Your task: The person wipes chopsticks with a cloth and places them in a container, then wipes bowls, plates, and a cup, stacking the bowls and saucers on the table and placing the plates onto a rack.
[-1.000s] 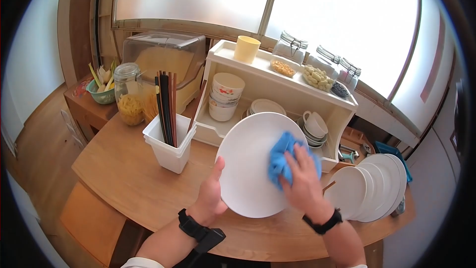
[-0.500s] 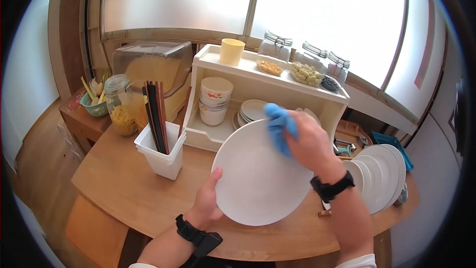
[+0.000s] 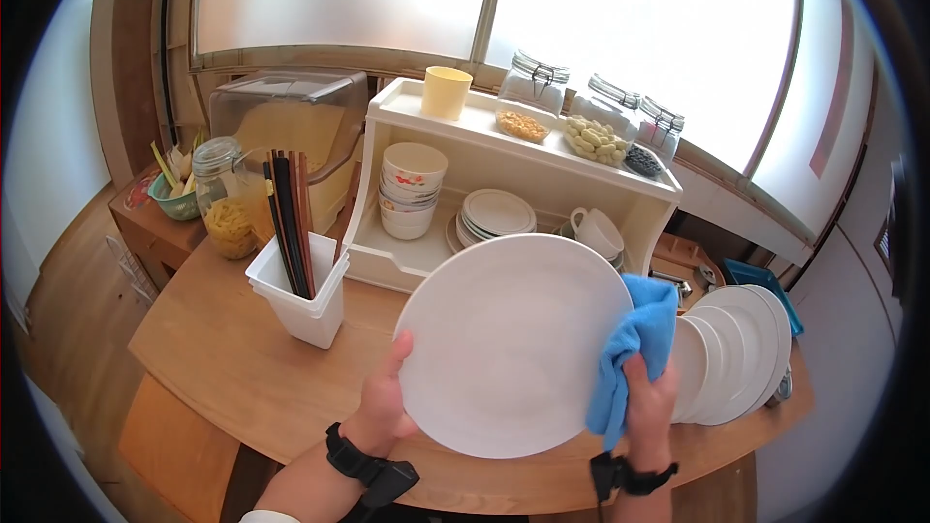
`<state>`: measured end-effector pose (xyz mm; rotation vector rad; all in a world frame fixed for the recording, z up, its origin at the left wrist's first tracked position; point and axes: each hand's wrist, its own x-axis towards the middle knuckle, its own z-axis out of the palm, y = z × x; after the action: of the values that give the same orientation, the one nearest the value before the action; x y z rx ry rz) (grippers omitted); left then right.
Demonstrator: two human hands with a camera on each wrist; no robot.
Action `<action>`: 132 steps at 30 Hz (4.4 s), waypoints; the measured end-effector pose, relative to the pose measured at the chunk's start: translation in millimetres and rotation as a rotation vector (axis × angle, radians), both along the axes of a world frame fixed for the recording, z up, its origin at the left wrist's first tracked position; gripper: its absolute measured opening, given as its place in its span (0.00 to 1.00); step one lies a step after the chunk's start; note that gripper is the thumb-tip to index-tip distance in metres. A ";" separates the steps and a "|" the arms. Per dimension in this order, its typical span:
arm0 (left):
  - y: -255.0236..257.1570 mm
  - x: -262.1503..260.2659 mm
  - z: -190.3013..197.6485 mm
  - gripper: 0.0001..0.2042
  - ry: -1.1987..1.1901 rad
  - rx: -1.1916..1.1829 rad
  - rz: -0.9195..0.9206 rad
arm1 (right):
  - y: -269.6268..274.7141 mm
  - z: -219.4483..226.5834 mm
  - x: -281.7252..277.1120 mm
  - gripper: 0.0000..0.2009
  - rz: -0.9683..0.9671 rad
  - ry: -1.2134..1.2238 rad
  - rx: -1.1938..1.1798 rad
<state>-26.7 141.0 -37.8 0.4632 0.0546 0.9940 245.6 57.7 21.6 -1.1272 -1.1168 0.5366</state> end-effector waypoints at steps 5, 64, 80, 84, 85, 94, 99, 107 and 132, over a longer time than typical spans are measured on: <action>-0.4 1.3 -3.1 0.30 -0.117 -0.054 0.082 | -16.1 -39.7 -58.4 0.21 -0.020 0.676 0.202; -3.1 14.7 -6.9 0.31 -0.210 -0.112 -0.081 | -46.2 -100.1 -133.7 0.14 0.056 0.122 -0.239; -2.1 3.7 -12.5 0.29 0.005 0.081 -0.071 | -41.8 -15.8 8.1 0.22 0.064 0.091 -0.139; -6.2 7.7 -2.7 0.29 -0.040 0.063 -0.003 | -22.1 -67.7 -39.5 0.19 -0.081 0.439 0.129; -9.8 11.3 2.4 0.30 0.016 0.015 0.062 | -25.5 -74.7 -56.9 0.18 -0.128 0.492 0.177; 0.0 16.3 -6.4 0.32 -0.043 -0.094 0.077 | -24.8 -105.3 -124.3 0.24 -0.015 0.339 -0.192; 5.7 9.4 -3.3 0.32 -0.020 -0.143 0.171 | -26.6 -71.0 -52.9 0.28 0.178 0.264 -0.137; -2.9 17.2 -2.9 0.29 0.019 -0.056 0.104 | -16.1 -22.5 6.1 0.36 0.373 0.184 0.059; 0.5 0.3 -7.9 0.28 -0.033 0.158 0.058 | -2.6 10.7 14.7 0.14 0.318 0.252 -0.100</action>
<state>-26.4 141.5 -45.7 0.5919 -0.0406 1.0668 260.4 55.1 32.4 -0.9392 -1.0617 0.9652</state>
